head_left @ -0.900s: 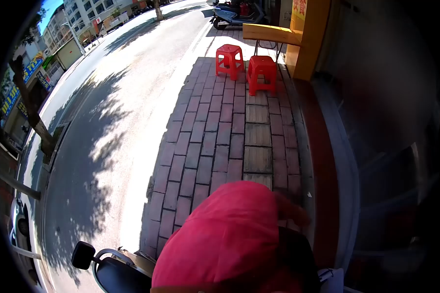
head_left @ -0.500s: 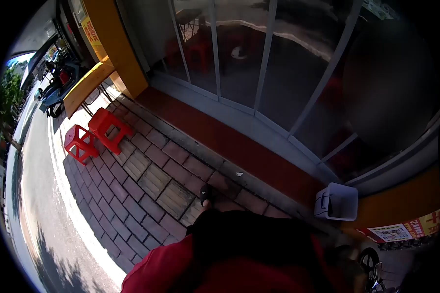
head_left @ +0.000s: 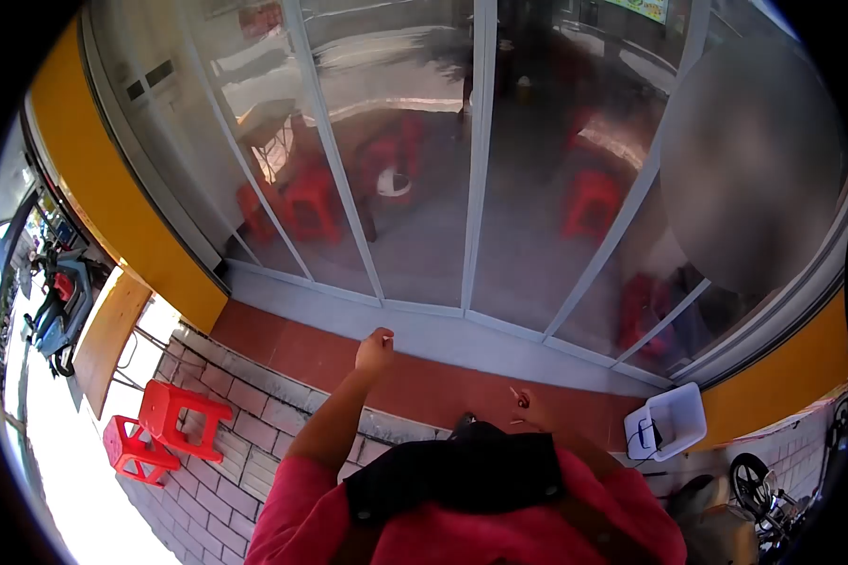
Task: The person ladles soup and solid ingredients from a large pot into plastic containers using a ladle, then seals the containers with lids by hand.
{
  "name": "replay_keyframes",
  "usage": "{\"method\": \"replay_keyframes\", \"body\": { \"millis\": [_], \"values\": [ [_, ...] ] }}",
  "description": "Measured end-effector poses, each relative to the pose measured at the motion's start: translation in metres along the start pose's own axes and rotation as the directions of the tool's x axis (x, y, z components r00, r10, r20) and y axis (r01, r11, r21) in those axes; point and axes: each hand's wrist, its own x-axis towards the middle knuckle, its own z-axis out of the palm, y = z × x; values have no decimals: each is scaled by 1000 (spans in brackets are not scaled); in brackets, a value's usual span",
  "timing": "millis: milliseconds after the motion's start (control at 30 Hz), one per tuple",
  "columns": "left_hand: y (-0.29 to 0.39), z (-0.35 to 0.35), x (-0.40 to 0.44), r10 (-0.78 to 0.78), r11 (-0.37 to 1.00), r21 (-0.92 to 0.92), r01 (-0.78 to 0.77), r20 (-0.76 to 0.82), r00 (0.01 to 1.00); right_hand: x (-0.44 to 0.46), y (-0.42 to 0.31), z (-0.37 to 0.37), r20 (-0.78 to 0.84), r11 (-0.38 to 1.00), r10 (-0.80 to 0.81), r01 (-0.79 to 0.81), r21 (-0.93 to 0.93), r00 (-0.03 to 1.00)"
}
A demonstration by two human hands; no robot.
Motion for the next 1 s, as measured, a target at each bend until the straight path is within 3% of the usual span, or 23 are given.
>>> {"method": "replay_keyframes", "body": {
  "millis": [33, 67, 100, 133, 167, 200, 233, 300, 333, 400, 433, 500, 533, 600, 633, 700, 733, 833, 900, 933, 967, 1000],
  "values": [
    [42, 6, 32, 10, 998, -68, -6, 59, 998, 18, -51, -4, -162, 998, 51, -45, 40, 986],
    [75, 18, 70, 28, 991, -135, -13, 110, 993, 60, -57, -13, -223, 997, -60, 46, -68, 973],
    [93, 47, 113, 217, 950, -235, -204, 29, 976, 105, -65, -25, -270, 975, -175, 128, -183, 947],
    [113, 83, 182, 397, 861, -318, -398, -70, 915, 153, -160, -58, -182, 994, 39, -19, 110, 983],
    [137, 89, 210, 287, 897, -369, -243, 68, 955, 211, -152, -67, -254, 985, -132, 155, 70, 958],
    [163, 90, 241, 179, 915, -393, -86, 204, 962, 258, -168, -82, -259, 987, -143, 156, 31, 955],
    [172, 104, 280, 193, 918, -382, -105, 201, 960, 299, -190, -91, -260, 989, -143, 150, 6, 955],
    [168, 137, 343, 377, 889, -338, -310, 153, 914, 364, -230, -108, -140, 988, -98, 113, 105, 985],
    [166, 148, 372, 368, 892, -342, -297, 166, 915, 397, -240, -116, -137, 989, -82, 97, 110, 987],
    [169, 167, 421, 399, 875, -383, -297, 222, 890, 451, -255, -135, -13, 941, -266, 257, -220, 964],
    [172, 172, 442, 395, 873, -393, -287, 226, 891, 467, -260, -146, -12, 943, -254, 244, -226, 967],
    [173, 175, 480, 284, 925, -364, -111, 466, 838, 499, -270, -165, -27, 972, -130, 122, -203, 991],
    [175, 176, 498, 283, 925, -365, -109, 468, 837, 537, -245, -171, -28, 972, -127, 118, -202, 992],
    [177, 181, 526, 185, 980, -144, -136, 413, 892, 626, -159, -184, -116, 772, -226, 105, -627, 967],
    [167, 195, 545, 185, 980, -147, -134, 420, 888, 597, -205, -210, -260, 829, 5, -149, -540, 966],
    [133, 234, 593, 237, 971, -55, -231, 262, 936, 610, -204, -254, -329, 768, 36, -237, -595, 944],
    [122, 248, 618, 237, 971, -55, -231, 283, 929, 626, -191, -280, -335, 772, 55, -253, -583, 941],
    [82, 287, 695, 179, 972, 97, -213, 278, 944, 680, -129, -351, -127, 439, 216, -213, -873, 968],
    [53, 308, 746, -149, 925, 378, -27, 428, 891, 704, -90, -393, -270, 183, 227, -313, -932, 936],
    [36, 311, 755, -231, 870, 493, -27, 455, 860, 715, -56, -396, -527, 380, 281, -597, -706, 802],
    [37, 309, 767, -307, 800, 599, -37, 462, 832, 720, -38, -412, -716, 520, 375, -773, -363, 589],
    [12, 318, 788, -337, 754, 654, -56, 459, 822, 720, -42, -429, -718, 509, 397, -788, -347, 572]
  ]
}}
